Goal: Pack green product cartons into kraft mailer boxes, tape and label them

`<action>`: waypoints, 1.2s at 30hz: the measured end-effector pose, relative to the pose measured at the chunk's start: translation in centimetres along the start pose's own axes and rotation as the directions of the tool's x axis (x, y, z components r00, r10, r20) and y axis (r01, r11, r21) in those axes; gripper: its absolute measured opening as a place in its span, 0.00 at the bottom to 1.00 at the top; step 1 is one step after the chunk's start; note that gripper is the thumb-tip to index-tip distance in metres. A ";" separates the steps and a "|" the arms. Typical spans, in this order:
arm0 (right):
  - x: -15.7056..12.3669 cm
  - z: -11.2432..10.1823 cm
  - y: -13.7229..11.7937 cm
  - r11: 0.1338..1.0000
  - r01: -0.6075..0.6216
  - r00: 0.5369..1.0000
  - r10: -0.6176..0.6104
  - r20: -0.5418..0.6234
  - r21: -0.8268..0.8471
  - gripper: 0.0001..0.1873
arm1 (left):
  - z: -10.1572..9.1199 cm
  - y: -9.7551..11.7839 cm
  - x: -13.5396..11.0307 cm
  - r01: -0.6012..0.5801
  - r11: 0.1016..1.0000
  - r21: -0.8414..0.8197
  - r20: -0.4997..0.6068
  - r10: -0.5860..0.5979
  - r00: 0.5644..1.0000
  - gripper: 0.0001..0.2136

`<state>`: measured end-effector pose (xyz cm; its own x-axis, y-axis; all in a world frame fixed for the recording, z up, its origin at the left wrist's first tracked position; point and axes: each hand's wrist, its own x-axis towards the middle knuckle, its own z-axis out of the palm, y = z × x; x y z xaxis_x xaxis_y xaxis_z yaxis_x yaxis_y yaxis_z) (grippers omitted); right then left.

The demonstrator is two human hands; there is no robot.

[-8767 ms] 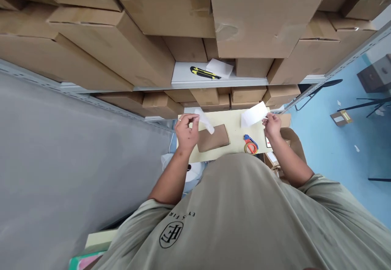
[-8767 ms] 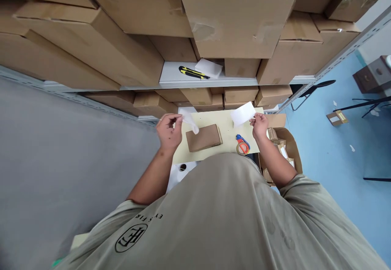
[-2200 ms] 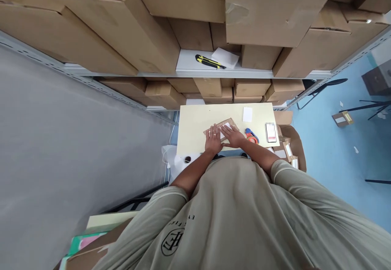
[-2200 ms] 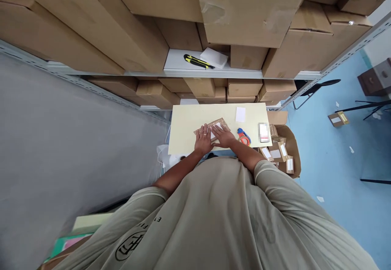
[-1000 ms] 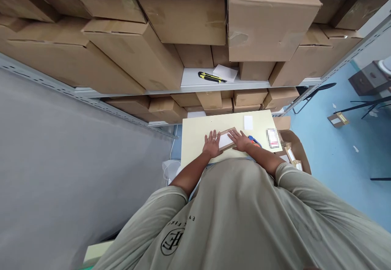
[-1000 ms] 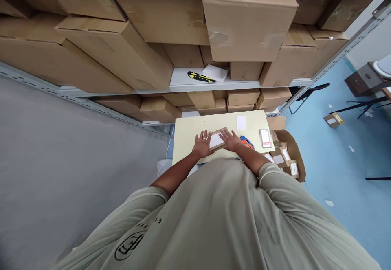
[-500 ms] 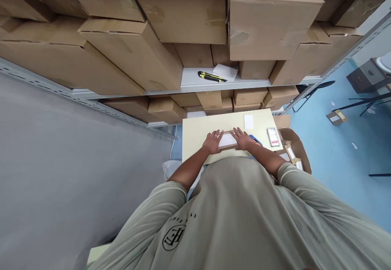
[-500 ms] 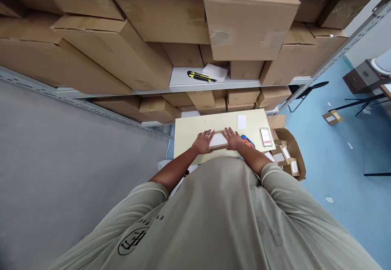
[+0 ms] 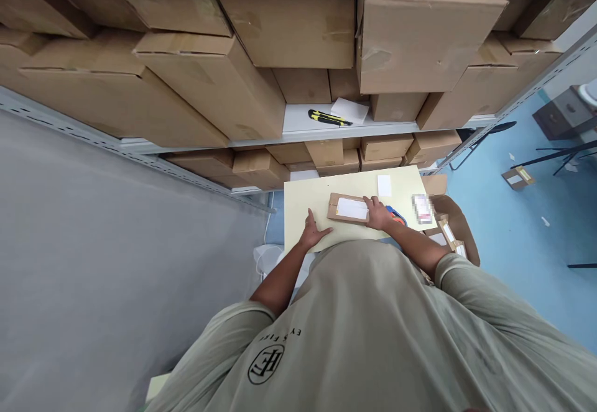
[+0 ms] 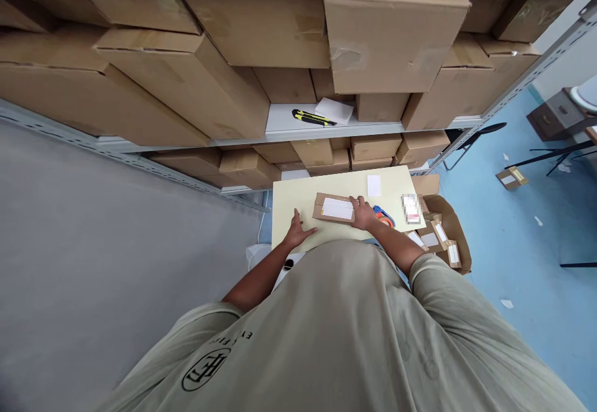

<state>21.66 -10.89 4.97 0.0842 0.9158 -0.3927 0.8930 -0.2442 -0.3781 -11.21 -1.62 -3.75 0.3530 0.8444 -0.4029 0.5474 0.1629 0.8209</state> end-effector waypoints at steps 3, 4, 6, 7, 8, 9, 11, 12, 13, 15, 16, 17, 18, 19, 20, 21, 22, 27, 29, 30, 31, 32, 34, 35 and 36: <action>-0.8 -1.1 -0.6 0.991 0.013 0.990 0.007 -0.142 0.136 0.68 | -1.1 0.8 -0.4 0.219 0.919 -0.328 0.006 -0.230 0.973 0.69; -0.9 -1.6 -0.9 0.979 0.014 0.983 0.024 -0.183 0.205 0.69 | -1.5 1.4 -0.3 0.253 0.872 -0.419 0.029 -0.266 0.964 0.63; -1.1 -2.6 -1.5 0.924 0.022 0.978 0.058 -0.198 0.382 0.71 | -2.4 3.0 0.0 0.277 0.787 -0.552 0.074 -0.285 0.956 0.54; -1.1 -3.1 -1.8 0.875 0.032 0.985 0.055 -0.166 0.484 0.71 | -2.8 4.0 0.1 0.274 0.752 -0.599 0.094 -0.274 0.957 0.52; -1.1 -3.5 -2.1 0.809 0.044 0.993 0.030 -0.117 0.586 0.69 | -3.2 5.1 0.3 0.264 0.724 -0.637 0.113 -0.251 0.961 0.50; -1.2 -3.8 -2.4 0.733 0.055 0.998 -0.015 -0.065 0.678 0.67 | -3.6 6.2 0.5 0.246 0.702 -0.668 0.133 -0.213 0.968 0.49; -1.4 -4.2 -3.0 0.588 0.066 0.993 -0.116 0.003 0.806 0.65 | -4.1 8.5 0.6 0.193 0.662 -0.724 0.174 -0.096 0.980 0.49; -1.6 -4.3 -3.4 0.537 0.068 0.989 -0.146 0.014 0.841 0.65 | -4.2 9.6 0.6 0.167 0.640 -0.750 0.188 -0.035 0.981 0.49; -1.9 -4.3 -3.7 0.506 0.069 0.988 -0.156 0.012 0.860 0.65 | -4.4 10.5 0.5 0.148 0.614 -0.776 0.198 0.014 0.980 0.49; -2.5 -4.1 -4.5 0.506 0.074 0.992 -0.125 -0.011 0.859 0.67 | -4.4 11.9 0.3 0.147 0.559 -0.816 0.212 0.052 0.976 0.49; -2.8 -3.9 -5.0 0.529 0.073 0.995 -0.093 -0.028 0.846 0.68 | -4.4 12.4 0.2 0.162 0.531 -0.832 0.221 0.049 0.974 0.49; -3.1 -3.8 -5.5 0.561 0.071 0.997 -0.056 -0.047 0.825 0.70 | -4.4 12.8 0.1 0.181 0.504 -0.845 0.232 0.040 0.972 0.50; -3.4 -3.6 -6.0 0.598 0.066 0.998 -0.020 -0.068 0.799 0.72 | -4.3 13.1 0.1 0.196 0.477 -0.856 0.240 0.032 0.970 0.51; -3.7 -3.5 -6.5 0.633 0.063 0.996 0.011 -0.091 0.772 0.74 | -4.2 13.3 0.0 0.203 0.451 -0.869 0.242 0.029 0.970 0.52; -4.1 -3.4 -7.0 0.662 0.067 0.993 0.031 -0.116 0.746 0.76 | -4.1 13.6 0.0 0.196 0.426 -0.883 0.231 0.030 0.972 0.53; -4.4 -3.3 -7.4 0.685 0.077 0.989 0.041 -0.143 0.724 0.78 | -4.0 13.9 0.0 0.178 0.404 -0.897 0.210 0.036 0.977 0.52; -4.8 -3.3 -7.8 0.701 0.091 0.985 0.042 -0.168 0.707 0.79 | -3.9 14.3 0.0 0.152 0.387 -0.910 0.183 0.043 0.982 0.51; -7.0 -3.6 -8.7 0.729 0.118 0.970 0.059 -0.234 0.674 0.76 | -2.8 16.4 -0.2 0.099 0.387 -0.917 0.146 0.093 0.985 0.46; -7.9 -3.6 -8.2 0.731 0.112 0.960 0.096 -0.263 0.674 0.74 | -1.9 17.0 -0.1 0.118 0.433 -0.894 0.184 0.115 0.976 0.45; -8.3 -3.6 -7.7 0.731 0.107 0.952 0.120 -0.282 0.674 0.73 | -1.3 17.1 0.0 0.134 0.467 -0.874 0.214 0.123 0.969 0.46; -8.7 -3.6 -7.1 0.733 0.098 0.942 0.149 -0.300 0.673 0.72 | -0.6 17.2 0.1 0.153 0.509 -0.847 0.251 0.129 0.959 0.48; -9.2 -3.6 -6.2 0.737 0.082 0.931 0.184 -0.315 0.671 0.71 | 0.3 17.2 0.3 0.173 0.559 -0.811 0.292 0.131 0.947 0.50; -10.4 -4.0 -3.6 0.750 0.021 0.900 0.273 -0.339 0.661 0.70 | 2.3 17.1 0.7 0.211 0.665 -0.716 0.372 0.109 0.922 0.52; -11.2 -4.3 -2.0 0.760 -0.026 0.880 0.326 -0.347 0.649 0.70 | 3.3 17.0 0.9 0.220 0.717 -0.661 0.401 0.090 0.912 0.52; -12.2 -4.9 0.0 0.770 -0.084 0.853 0.383 -0.353 0.632 0.69 | 4.4 16.9 0.9 0.217 0.769 -0.601 0.417 0.070 0.906 0.51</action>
<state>22.77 -20.51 13.83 0.5703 0.8006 -0.1839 0.4010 -0.4667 -0.7883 1.74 -0.35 7.96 0.6744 0.5638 -0.4767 0.0418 0.6155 0.7871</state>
